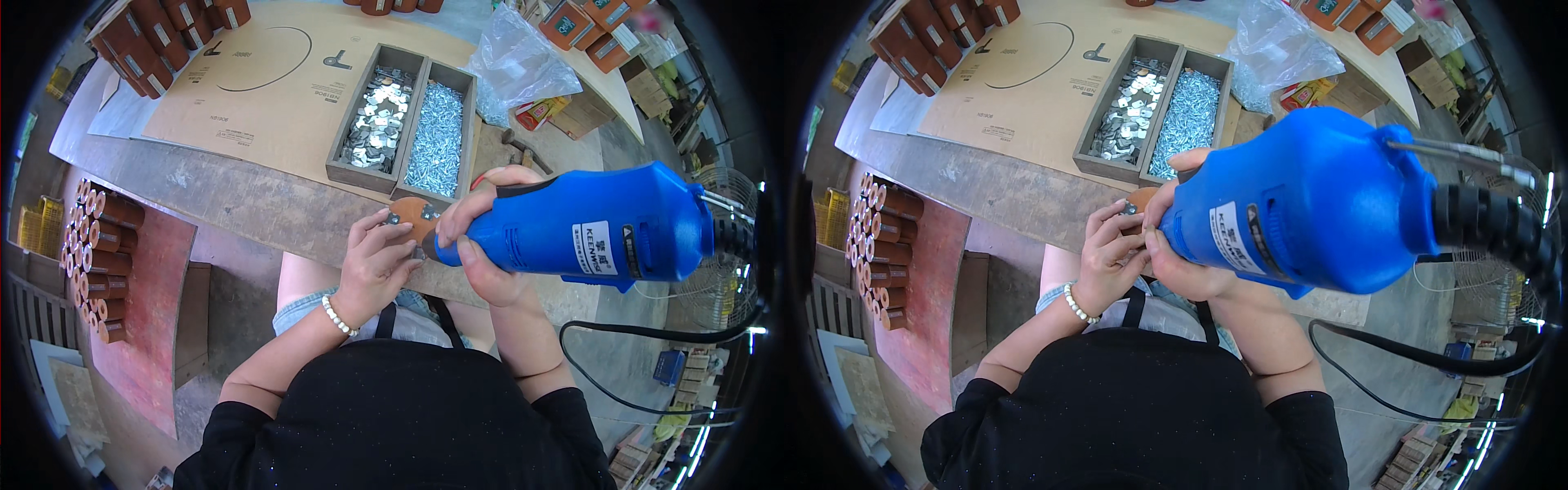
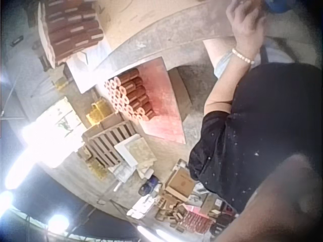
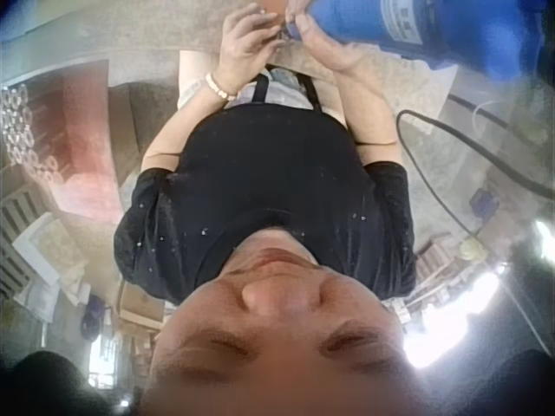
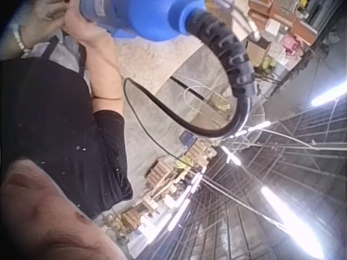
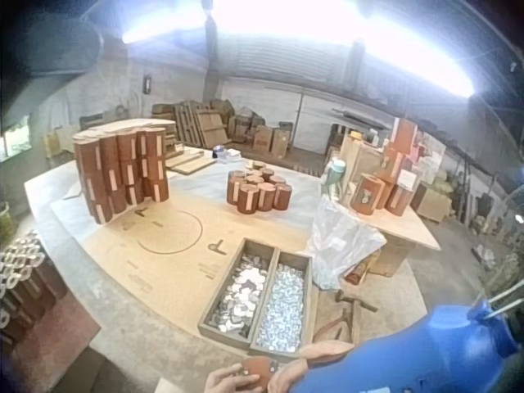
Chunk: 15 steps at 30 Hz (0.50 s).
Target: Attaching metal brackets to small wooden cylinders using an electric screwdriver and hammer.
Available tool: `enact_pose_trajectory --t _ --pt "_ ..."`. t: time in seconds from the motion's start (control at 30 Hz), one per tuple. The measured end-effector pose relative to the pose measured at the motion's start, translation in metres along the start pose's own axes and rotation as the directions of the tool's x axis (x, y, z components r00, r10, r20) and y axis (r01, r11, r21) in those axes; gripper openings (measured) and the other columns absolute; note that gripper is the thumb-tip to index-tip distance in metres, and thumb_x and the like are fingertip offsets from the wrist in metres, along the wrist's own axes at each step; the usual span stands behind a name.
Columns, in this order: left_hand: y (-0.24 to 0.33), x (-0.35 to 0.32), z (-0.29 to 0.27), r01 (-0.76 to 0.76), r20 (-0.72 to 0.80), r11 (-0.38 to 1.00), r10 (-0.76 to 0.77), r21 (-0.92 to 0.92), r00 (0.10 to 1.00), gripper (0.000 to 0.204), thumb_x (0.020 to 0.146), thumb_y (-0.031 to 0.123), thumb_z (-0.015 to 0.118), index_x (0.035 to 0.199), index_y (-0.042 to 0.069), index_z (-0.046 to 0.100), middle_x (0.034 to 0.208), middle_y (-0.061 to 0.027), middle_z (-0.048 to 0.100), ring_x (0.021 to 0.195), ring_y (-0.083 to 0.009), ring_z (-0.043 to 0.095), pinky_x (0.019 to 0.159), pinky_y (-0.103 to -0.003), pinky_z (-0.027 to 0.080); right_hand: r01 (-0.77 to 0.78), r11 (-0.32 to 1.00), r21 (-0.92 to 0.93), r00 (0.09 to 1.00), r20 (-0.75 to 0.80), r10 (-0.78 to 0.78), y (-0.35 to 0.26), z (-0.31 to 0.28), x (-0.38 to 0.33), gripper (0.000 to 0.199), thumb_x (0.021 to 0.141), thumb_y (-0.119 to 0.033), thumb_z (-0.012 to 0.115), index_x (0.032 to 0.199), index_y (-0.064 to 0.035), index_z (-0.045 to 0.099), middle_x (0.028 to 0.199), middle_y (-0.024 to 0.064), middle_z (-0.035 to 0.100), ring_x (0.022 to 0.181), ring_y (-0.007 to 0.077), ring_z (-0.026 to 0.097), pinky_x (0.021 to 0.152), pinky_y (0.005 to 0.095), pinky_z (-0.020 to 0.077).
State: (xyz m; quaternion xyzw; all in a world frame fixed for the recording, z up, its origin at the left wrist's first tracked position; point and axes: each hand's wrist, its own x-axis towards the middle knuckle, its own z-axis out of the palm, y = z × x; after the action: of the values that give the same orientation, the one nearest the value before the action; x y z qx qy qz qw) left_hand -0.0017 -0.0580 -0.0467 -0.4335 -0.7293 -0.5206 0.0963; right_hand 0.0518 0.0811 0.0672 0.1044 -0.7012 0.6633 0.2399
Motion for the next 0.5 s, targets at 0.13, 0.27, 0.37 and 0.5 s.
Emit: enact_pose_trajectory --t 0.13,0.27,0.37,0.5 --pt "-0.001 -0.001 -0.002 0.012 0.0 1.0 -0.012 0.005 1.0 0.027 0.058 0.004 0.076 0.083 0.004 0.065 0.104 -0.0088 0.061 0.11 -0.0339 0.048 0.091 -0.041 0.041 0.052 0.994 0.097 0.993 -0.111 -0.041 0.008 -0.006 -0.003 0.056 0.076 -0.005 0.058 0.122 -0.0044 0.026 0.078 0.0098 0.055 0.069 0.0213 0.057 0.068 0.0376 0.0484" --pt "0.001 0.001 0.0 0.021 0.022 0.999 -0.02 -0.031 1.0 0.025 0.059 0.005 0.076 0.083 0.004 0.066 0.105 -0.0087 0.062 0.112 -0.0332 0.047 0.093 -0.042 0.039 0.126 0.962 0.241 0.905 -0.425 -0.012 -0.001 -0.052 -0.019 0.055 0.076 -0.013 0.052 0.126 -0.0042 0.03 0.078 0.011 0.054 0.069 0.0232 0.056 0.068 0.0414 0.0482" --pt "0.001 0.001 0.0 0.004 0.015 1.0 -0.004 -0.026 1.0 0.025 0.06 0.006 0.076 0.082 0.004 0.066 0.105 -0.0088 0.062 0.112 -0.0333 0.047 0.093 -0.042 0.039 0.014 0.972 0.235 0.721 -0.676 0.153 -0.01 -0.106 -0.034 0.049 0.075 -0.014 0.054 0.12 -0.004 0.037 0.075 0.0104 0.053 0.067 0.0224 0.056 0.067 0.041 0.0481" --pt "0.003 0.0 -0.001 0.023 -0.01 1.0 -0.023 0.006 1.0 0.028 0.06 0.006 0.076 0.086 0.004 0.065 0.105 -0.0087 0.061 0.112 -0.0333 0.047 0.093 -0.042 0.039 -0.241 0.957 0.162 0.422 -0.871 0.254 0.027 -0.189 -0.063 0.038 0.074 -0.012 0.059 0.107 -0.0002 0.044 0.075 0.0097 0.053 0.063 0.0227 0.055 0.059 0.038 0.049"
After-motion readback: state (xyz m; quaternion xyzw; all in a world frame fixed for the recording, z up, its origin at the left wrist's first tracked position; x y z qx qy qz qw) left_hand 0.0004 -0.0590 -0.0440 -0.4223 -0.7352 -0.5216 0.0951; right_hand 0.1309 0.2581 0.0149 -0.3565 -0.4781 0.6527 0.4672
